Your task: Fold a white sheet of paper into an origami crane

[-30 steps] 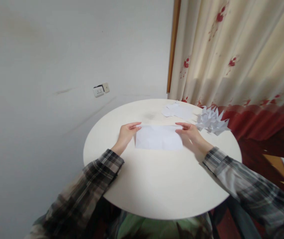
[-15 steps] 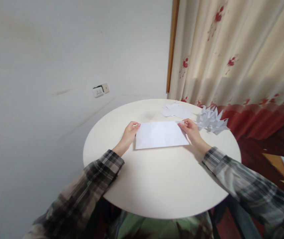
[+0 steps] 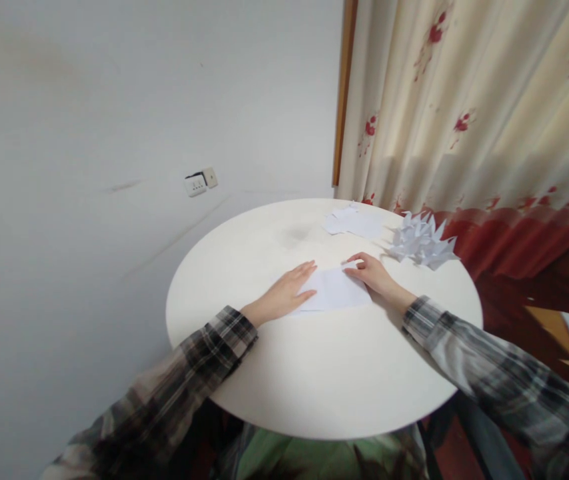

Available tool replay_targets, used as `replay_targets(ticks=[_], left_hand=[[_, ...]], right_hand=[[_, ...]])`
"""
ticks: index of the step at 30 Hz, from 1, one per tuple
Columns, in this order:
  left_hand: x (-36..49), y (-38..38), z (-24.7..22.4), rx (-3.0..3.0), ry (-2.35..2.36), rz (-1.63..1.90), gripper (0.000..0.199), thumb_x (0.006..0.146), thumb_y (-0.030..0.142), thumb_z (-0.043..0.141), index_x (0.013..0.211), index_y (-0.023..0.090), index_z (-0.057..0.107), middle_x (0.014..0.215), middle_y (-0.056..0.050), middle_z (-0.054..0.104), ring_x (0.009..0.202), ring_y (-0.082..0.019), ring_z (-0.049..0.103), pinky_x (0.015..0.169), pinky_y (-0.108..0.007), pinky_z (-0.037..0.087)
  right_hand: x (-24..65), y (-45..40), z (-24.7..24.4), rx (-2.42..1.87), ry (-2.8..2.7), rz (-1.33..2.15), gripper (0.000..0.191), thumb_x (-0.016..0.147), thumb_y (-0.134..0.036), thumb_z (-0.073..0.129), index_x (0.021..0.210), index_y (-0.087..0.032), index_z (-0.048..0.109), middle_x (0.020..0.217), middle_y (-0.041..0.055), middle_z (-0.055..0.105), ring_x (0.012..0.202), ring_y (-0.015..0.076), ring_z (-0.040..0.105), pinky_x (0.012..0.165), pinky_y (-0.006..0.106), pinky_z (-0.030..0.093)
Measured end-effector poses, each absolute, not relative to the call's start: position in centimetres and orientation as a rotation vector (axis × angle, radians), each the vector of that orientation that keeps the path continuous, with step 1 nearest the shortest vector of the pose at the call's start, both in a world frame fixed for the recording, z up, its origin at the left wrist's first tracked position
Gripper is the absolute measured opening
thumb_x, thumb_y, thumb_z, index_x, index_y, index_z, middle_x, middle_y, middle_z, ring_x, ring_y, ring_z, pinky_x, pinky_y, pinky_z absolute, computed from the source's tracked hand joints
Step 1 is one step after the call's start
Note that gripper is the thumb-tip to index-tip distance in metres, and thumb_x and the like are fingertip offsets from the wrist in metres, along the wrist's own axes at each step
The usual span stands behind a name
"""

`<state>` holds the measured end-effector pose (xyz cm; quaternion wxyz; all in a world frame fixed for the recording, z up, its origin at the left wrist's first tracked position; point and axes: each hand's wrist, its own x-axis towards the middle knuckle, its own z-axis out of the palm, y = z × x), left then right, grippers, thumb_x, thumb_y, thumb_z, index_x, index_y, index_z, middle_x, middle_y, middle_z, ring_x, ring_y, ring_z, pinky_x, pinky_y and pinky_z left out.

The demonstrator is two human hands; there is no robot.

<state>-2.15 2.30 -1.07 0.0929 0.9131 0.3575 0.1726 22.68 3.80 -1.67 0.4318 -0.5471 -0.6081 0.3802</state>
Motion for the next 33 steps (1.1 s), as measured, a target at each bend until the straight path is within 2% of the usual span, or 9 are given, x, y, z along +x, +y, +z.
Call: replay_targets(ticks=[3,8,17,21,23,26,29,31,33], left_hand=[[-1.7,1.6,-1.2,2.748,1.004,0.204,0.057,0.092,0.047,0.031,0.14,0.015,0.024,0.147,-0.011,0.022,0.137,-0.02,0.017,0.11,-0.037,0.014],[-1.8,1.4,-1.1,2.792,1.007,0.088,0.06,0.092,0.051,0.025,0.141,0.017,0.021,0.149,-0.01,0.015,0.138,-0.019,0.011,0.11,-0.036,0.01],[-1.6,1.1,-0.8,2.775,1.027,0.117,0.059,0.091,0.052,0.029,0.139,0.018,0.027,0.149,-0.01,0.017,0.137,-0.021,0.014,0.11,-0.037,0.01],[-1.5,1.7,-1.0,2.649,1.079,0.337,0.053,0.092,0.044,0.034,0.136,0.015,0.033,0.146,-0.013,0.026,0.134,-0.021,0.023,0.109,-0.037,0.017],[-1.4,2.1,-1.1,2.516,1.132,0.529,0.052,0.087,0.039,0.045,0.133,0.014,0.038,0.139,-0.014,0.039,0.125,-0.023,0.038,0.104,-0.037,0.028],[-1.4,2.7,-1.1,2.166,1.142,0.715,0.051,0.078,0.033,0.057,0.124,0.014,0.048,0.11,-0.012,0.061,0.088,-0.02,0.06,0.077,-0.031,0.046],[-1.4,2.8,-1.0,1.83,1.043,0.695,0.035,0.071,0.034,0.064,0.097,0.012,0.063,0.078,-0.006,0.065,0.063,-0.015,0.058,0.054,-0.024,0.042],[-1.4,2.8,-1.0,1.68,1.026,0.739,0.027,0.067,0.036,0.067,0.079,0.012,0.063,0.067,-0.003,0.063,0.057,-0.014,0.056,0.05,-0.022,0.039],[-1.4,2.8,-0.9,1.571,1.033,0.883,0.027,0.066,0.037,0.068,0.075,0.013,0.059,0.067,-0.002,0.062,0.057,-0.013,0.056,0.05,-0.021,0.038]], right_hand=[[22.8,3.9,-1.4,-1.434,-1.597,0.895,0.038,0.059,-0.031,0.067,0.092,-0.017,0.054,0.061,-0.0036,0.055,0.05,0.0109,0.049,0.046,0.021,0.033],[22.7,3.9,-1.5,-1.445,-1.753,0.668,0.055,0.057,-0.03,0.07,0.106,-0.017,0.051,0.062,-0.005,0.052,0.056,0.0124,0.048,0.053,0.023,0.035],[22.2,3.3,-1.6,-1.427,-1.812,0.509,0.057,0.058,-0.024,0.068,0.112,-0.017,0.049,0.066,-0.0044,0.05,0.062,0.0141,0.05,0.059,0.025,0.038],[22.3,3.4,-1.3,-1.246,-1.689,0.55,0.048,0.061,-0.025,0.067,0.106,-0.018,0.053,0.069,-0.0026,0.055,0.064,0.014,0.053,0.063,0.027,0.041],[22.3,3.1,-0.9,-1.106,-1.606,0.665,0.045,0.063,-0.028,0.067,0.105,-0.019,0.053,0.072,-0.0013,0.06,0.067,0.0142,0.056,0.064,0.027,0.042],[22.0,2.5,-0.4,-0.964,-1.517,0.892,0.045,0.062,-0.031,0.069,0.103,-0.019,0.054,0.075,0.0,0.064,0.069,0.0143,0.059,0.064,0.027,0.045],[21.8,2.3,-0.1,-0.907,-1.462,0.987,0.046,0.06,-0.031,0.073,0.101,-0.02,0.055,0.075,0.0001,0.065,0.072,0.0148,0.06,0.069,0.029,0.047],[21.9,2.5,0.0,-0.896,-1.387,0.992,0.05,0.058,-0.031,0.074,0.103,-0.021,0.054,0.082,0.0011,0.065,0.079,0.016,0.061,0.074,0.031,0.048],[22.0,2.8,0.0,-0.919,-1.287,1.037,0.054,0.057,-0.031,0.075,0.106,-0.022,0.052,0.094,0.0035,0.064,0.087,0.0172,0.061,0.078,0.033,0.049]])
